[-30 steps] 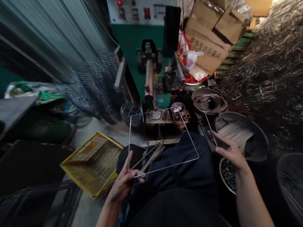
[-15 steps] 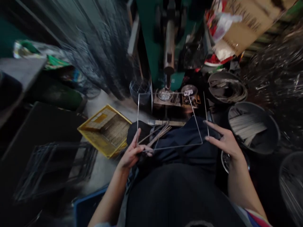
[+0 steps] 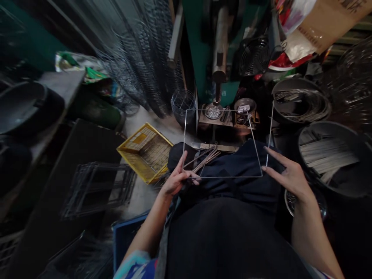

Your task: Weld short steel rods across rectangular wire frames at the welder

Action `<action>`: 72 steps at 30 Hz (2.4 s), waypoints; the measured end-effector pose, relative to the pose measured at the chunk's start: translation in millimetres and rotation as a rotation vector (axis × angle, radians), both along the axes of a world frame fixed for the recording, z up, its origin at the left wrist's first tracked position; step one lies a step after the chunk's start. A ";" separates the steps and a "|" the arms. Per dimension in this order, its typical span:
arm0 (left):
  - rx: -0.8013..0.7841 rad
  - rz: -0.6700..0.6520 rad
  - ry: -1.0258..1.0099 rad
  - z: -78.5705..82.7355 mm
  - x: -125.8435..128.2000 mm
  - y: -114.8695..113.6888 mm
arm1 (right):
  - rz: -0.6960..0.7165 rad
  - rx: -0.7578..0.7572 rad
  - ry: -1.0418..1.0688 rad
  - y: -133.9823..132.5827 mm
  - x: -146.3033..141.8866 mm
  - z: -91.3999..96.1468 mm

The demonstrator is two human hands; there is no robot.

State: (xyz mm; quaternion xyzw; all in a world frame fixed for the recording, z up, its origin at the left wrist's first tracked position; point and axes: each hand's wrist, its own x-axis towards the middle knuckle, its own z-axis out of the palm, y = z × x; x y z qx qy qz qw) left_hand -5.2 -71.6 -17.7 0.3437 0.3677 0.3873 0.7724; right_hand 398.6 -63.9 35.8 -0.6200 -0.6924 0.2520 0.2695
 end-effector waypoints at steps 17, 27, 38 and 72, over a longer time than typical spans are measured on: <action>0.000 -0.119 0.054 20.4 -7.9 111.5 | 0.101 0.264 -0.117 -6.5 -18.1 -49.4; 0.006 0.008 0.038 9.4 93.0 27.5 | -0.218 0.353 -0.101 25.6 -77.9 -73.0; -0.451 0.022 -0.170 -3.6 86.1 -6.8 | -0.150 0.291 -0.011 28.6 -98.6 -69.4; -0.261 0.215 0.184 10.8 34.7 -5.5 | 0.211 0.129 -0.046 12.2 -61.0 -24.4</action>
